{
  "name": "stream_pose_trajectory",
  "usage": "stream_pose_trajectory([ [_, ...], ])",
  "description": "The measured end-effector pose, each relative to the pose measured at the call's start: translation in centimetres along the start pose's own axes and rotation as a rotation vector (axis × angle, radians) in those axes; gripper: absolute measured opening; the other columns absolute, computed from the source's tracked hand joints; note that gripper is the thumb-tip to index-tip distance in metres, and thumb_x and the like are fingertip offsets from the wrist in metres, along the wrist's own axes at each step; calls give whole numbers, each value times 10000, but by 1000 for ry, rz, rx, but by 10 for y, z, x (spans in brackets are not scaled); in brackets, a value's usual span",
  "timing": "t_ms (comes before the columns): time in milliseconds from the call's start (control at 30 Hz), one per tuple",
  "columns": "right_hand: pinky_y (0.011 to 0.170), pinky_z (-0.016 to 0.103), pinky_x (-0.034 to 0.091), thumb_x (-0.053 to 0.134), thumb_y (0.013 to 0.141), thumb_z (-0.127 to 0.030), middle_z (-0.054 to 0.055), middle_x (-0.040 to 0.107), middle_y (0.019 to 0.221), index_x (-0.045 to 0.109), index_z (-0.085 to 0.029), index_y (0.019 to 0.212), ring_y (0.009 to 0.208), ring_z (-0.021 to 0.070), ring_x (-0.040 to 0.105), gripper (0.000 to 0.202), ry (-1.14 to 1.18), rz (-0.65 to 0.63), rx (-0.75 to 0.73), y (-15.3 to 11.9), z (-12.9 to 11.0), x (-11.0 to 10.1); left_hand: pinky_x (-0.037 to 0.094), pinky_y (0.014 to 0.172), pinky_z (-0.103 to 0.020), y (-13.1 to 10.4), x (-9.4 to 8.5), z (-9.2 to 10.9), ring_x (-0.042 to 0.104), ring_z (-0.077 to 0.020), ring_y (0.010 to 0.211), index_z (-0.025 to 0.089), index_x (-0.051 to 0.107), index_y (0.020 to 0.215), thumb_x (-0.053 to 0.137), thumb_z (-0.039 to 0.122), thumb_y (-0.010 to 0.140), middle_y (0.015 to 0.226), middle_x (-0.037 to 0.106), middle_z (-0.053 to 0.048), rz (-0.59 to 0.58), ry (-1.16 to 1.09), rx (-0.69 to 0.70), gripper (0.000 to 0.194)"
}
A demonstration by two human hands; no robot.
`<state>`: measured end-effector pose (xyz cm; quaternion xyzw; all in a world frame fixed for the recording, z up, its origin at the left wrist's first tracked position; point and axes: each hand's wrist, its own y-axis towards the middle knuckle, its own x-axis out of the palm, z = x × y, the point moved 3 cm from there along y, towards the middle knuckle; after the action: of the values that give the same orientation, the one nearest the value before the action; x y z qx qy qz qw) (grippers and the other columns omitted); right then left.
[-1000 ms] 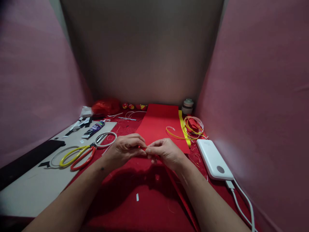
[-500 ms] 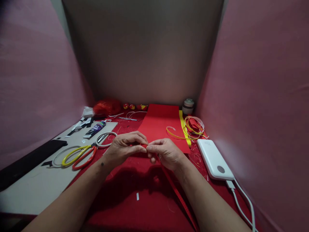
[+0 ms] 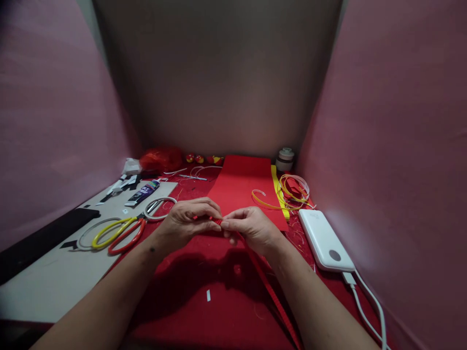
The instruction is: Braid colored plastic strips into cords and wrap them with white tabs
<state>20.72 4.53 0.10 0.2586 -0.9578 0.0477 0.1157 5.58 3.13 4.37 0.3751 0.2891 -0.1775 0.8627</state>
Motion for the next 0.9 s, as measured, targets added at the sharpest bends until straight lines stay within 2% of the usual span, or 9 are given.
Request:
stream_pose_trajectory([
  [133,433,219,377,777,587,-273,19,605,517,690,-99,642,407,78,499,203,37,-12,-4,-3,-2,3,470,633,-228,2,-4,4,587,-123,678,129,684,742,681,249,746,755,639,-51,31,-197,-59,121],
  [367,432,214,382,778,595,-301,11,592,509,663,-107,608,400,71,493,225,83,-40,21,-1,2,4,480,664,-249,3,-3,2,588,-134,713,128,685,726,688,235,731,776,634,-54,29,-286,-113,107],
  [467,435,210,380,771,595,-287,5,588,519,660,-106,609,407,68,494,213,86,-12,9,1,4,1,473,665,-241,2,0,-2,585,-128,720,125,672,776,653,226,767,811,631,-61,16,-176,-76,104],
  [633,410,217,352,756,590,-282,3,580,506,659,-103,607,384,70,474,205,-10,92,34,6,11,-6,437,643,-218,-2,13,-11,574,-127,743,146,643,817,537,224,853,846,625,-56,-53,359,42,136],
  [700,409,223,346,749,591,-274,4,577,500,654,-104,590,385,73,473,195,-57,116,38,6,12,-7,422,612,-209,-3,17,-12,569,-127,729,151,635,802,498,239,876,815,621,-47,-75,473,71,179],
  [767,422,226,350,744,600,-263,6,584,512,655,-105,594,396,74,478,181,-63,94,55,5,11,-7,420,605,-199,-4,16,-11,567,-117,703,149,632,779,507,225,870,778,618,-36,-86,432,74,172],
  [900,452,224,368,755,614,-237,10,598,532,677,-101,653,419,73,495,162,-48,-4,63,2,8,-5,436,611,-184,-1,4,-4,566,-96,655,147,644,751,611,202,801,755,631,-25,-77,173,29,81],
])
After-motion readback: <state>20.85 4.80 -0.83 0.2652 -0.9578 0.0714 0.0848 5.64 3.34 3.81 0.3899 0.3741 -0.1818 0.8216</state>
